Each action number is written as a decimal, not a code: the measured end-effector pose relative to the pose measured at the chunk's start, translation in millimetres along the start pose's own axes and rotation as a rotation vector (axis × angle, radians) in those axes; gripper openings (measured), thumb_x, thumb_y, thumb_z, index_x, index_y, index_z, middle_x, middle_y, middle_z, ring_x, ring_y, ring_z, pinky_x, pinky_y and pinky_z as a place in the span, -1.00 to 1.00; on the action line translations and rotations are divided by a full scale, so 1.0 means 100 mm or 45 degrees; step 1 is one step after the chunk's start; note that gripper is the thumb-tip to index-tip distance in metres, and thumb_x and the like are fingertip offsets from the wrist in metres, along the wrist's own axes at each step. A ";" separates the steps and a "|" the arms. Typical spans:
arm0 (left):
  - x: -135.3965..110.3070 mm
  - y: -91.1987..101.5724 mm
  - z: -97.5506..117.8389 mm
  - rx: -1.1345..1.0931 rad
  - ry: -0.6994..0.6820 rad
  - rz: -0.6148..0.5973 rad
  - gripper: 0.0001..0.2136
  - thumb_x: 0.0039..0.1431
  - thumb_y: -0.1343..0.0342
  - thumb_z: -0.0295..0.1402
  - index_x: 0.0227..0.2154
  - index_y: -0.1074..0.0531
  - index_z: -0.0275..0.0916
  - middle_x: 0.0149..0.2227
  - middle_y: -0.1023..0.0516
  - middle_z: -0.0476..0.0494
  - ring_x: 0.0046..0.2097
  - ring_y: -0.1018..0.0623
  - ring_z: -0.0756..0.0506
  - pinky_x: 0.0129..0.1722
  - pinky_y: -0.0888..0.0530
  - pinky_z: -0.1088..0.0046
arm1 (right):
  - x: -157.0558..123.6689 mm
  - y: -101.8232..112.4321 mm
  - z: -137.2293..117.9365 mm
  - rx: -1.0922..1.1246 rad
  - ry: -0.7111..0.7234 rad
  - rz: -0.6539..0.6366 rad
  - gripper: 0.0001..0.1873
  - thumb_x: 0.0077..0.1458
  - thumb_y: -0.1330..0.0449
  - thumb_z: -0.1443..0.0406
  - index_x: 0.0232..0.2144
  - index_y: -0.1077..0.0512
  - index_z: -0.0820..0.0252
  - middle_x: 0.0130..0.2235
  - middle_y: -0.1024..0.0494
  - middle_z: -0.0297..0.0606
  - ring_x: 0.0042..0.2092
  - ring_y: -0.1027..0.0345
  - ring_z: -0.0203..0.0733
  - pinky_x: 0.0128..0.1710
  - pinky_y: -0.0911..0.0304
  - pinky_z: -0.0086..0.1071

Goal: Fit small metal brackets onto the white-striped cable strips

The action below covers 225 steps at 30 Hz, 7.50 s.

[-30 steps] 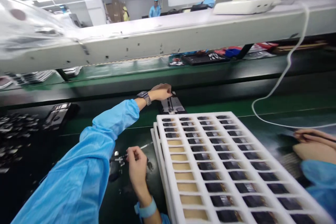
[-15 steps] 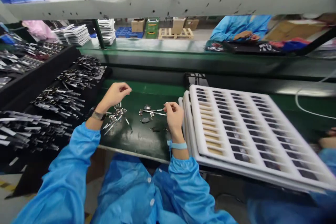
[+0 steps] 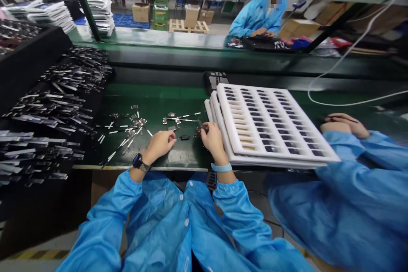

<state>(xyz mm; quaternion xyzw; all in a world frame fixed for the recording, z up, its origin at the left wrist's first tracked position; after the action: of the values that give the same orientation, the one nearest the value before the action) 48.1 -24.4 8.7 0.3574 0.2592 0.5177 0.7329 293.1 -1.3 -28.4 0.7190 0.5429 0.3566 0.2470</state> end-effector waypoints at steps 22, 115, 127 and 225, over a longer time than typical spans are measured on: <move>0.42 -0.17 -0.20 0.381 -0.250 0.031 -0.83 0.43 -0.22 -0.27 -0.19 -0.61 -0.28 -0.10 -0.60 -0.32 0.02 -0.57 -0.30 0.04 -0.50 0.18 | 0.11 -0.11 0.16 0.103 -0.110 0.108 -0.77 0.22 -0.16 0.31 -0.11 -0.54 0.24 -0.10 -0.55 0.01 -0.10 -0.46 0.07 0.02 -0.40 -0.05; 0.89 0.34 -0.99 -1.702 0.358 0.528 -0.74 0.15 -0.47 -0.21 -0.37 -0.53 -0.25 -0.38 -0.59 -0.08 -0.38 -0.57 0.00 -0.41 -0.43 0.48 | 0.43 -1.05 -0.94 1.400 -0.315 -0.618 -0.63 0.07 -0.52 -0.02 -0.31 -0.67 0.12 -0.41 -0.66 -0.27 -0.38 -0.55 -0.15 -0.34 -0.51 -0.27; 0.88 0.31 -0.98 -1.724 0.390 0.613 -0.79 0.10 -0.49 -0.27 -0.33 -0.61 -0.24 -0.41 -0.56 -0.06 -0.43 -0.48 0.04 -0.47 -0.34 0.53 | 0.35 -1.04 -1.01 1.279 -0.261 -0.755 -0.55 0.10 -0.47 -0.07 -0.26 -0.62 0.20 -0.48 -0.59 -0.32 -0.51 -0.46 -0.25 -0.49 -0.40 -0.39; 0.88 0.10 -0.73 -1.719 0.323 0.359 -0.56 -0.11 -0.64 -0.20 -0.39 -0.47 -0.25 -0.40 -0.62 -0.01 -0.39 -0.63 0.02 -0.27 -0.58 0.49 | 0.44 -0.82 -0.96 1.227 -0.195 -0.405 -0.59 0.19 -0.40 -0.08 -0.25 -0.57 0.12 -0.39 -0.62 -0.28 -0.40 -0.52 -0.16 -0.33 -0.55 -0.24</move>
<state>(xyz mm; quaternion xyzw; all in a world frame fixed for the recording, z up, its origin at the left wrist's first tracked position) 17.0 78.7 -28.8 -0.2090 -0.0845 0.6933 0.6845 175.0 61.6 -18.8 0.6838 0.7287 -0.0297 -0.0221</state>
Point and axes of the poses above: each hand's wrist, its own x-axis towards the middle knuckle, its own y-axis out of the back of the hand, z = x × y, the point moved 8 cm from there along x, towards the middle knuckle
